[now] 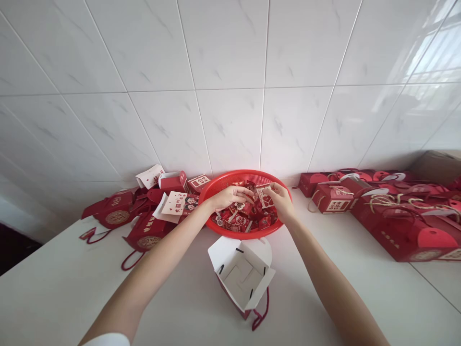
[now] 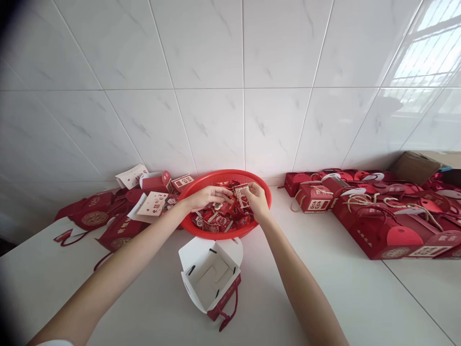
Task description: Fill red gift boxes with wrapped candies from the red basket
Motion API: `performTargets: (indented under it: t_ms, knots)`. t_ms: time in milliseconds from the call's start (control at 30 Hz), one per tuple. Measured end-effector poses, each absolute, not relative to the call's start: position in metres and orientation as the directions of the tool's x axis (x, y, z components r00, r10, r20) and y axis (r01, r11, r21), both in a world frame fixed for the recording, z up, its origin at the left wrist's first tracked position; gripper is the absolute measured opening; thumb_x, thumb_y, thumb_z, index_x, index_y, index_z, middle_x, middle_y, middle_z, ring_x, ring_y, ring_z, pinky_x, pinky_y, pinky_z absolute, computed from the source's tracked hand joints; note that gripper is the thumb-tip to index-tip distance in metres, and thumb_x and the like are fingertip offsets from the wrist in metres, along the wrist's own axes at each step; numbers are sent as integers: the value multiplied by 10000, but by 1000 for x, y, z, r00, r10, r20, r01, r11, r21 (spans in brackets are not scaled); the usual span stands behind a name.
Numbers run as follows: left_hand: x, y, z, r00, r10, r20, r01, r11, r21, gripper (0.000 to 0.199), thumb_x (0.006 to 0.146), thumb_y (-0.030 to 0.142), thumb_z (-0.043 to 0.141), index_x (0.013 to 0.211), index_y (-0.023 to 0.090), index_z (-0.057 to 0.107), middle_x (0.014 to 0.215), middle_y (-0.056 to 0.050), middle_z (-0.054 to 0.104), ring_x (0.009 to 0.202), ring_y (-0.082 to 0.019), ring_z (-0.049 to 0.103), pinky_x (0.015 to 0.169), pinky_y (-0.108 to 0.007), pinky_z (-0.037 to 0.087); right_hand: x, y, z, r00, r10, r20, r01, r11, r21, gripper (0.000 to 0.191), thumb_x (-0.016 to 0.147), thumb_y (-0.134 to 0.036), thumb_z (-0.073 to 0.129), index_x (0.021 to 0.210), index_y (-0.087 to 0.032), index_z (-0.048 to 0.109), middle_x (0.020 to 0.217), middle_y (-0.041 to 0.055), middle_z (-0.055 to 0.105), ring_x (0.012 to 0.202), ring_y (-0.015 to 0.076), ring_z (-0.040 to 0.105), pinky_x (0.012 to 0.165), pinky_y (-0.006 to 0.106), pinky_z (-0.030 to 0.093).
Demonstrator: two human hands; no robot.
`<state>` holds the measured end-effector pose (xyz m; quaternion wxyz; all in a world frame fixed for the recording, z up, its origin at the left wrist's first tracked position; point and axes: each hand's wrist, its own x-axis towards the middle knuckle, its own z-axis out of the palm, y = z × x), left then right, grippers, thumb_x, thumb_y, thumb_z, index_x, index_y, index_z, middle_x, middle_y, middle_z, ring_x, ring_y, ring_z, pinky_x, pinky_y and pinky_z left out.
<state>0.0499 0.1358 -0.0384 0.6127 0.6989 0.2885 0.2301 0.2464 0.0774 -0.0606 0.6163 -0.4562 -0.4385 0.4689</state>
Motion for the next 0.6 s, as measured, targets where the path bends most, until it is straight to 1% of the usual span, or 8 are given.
performTargets:
  t_ms: [67,133,233,300,367,500,567,600]
  knots:
    - [52,136,-42,652,757,44,87,-132,987,298,705,164,759,1003,155,750,948,-81,789,939,-217,721,900,-352,526,246,76,-60,158,979,129,-128,150,-980,274,648,-422,756,768,-235,597,708,2,688,633,189,635,579,314,498]
    - [57,137,-45,564,815,133,53,-197,979,256,708,162,750,964,146,740,919,-74,783,940,-213,717,910,-361,530,246,74,-58,125,980,154,-71,164,-984,337,661,-495,780,785,-230,612,748,14,694,685,194,641,610,313,494]
    - [69,136,-47,442,860,255,26,-296,955,215,715,140,727,930,147,722,924,-62,768,940,-204,711,927,-375,537,246,71,-55,20,980,196,-2,196,-981,435,673,-597,789,736,-216,589,701,-3,643,653,162,590,599,294,457]
    - [78,134,-48,400,862,312,26,-351,936,201,725,140,719,926,150,714,946,-60,759,935,-198,705,931,-382,542,246,70,-54,-49,978,202,-8,201,-979,495,642,-610,821,679,-216,524,639,-31,589,609,138,555,588,286,449]
    - [85,133,-48,395,852,344,28,-385,923,191,745,163,717,936,151,710,971,-65,752,947,-199,698,939,-387,541,247,70,-55,-66,979,191,-64,187,-980,538,588,-585,867,679,-220,481,626,-44,586,607,134,568,612,293,482]
    - [86,131,-45,401,856,326,79,-387,919,235,787,223,714,1009,147,704,1045,-83,741,1022,-210,676,962,-371,521,248,72,-57,-25,989,146,-166,140,-976,542,499,-469,918,765,-222,515,704,-35,658,663,152,632,655,320,544]
    - [79,134,-41,436,867,241,163,-340,926,263,833,287,683,1060,154,703,1072,-82,740,1009,-209,677,922,-346,528,248,73,-58,8,991,130,-179,130,-975,502,506,-395,901,807,-223,538,703,-42,662,636,145,626,629,310,540]
    - [73,137,-39,478,864,159,232,-298,926,274,855,330,661,1064,159,706,1051,-76,745,973,-209,685,878,-333,537,248,74,-57,35,991,127,-186,131,-974,478,518,-360,883,835,-225,551,696,-47,661,619,140,619,619,303,533]
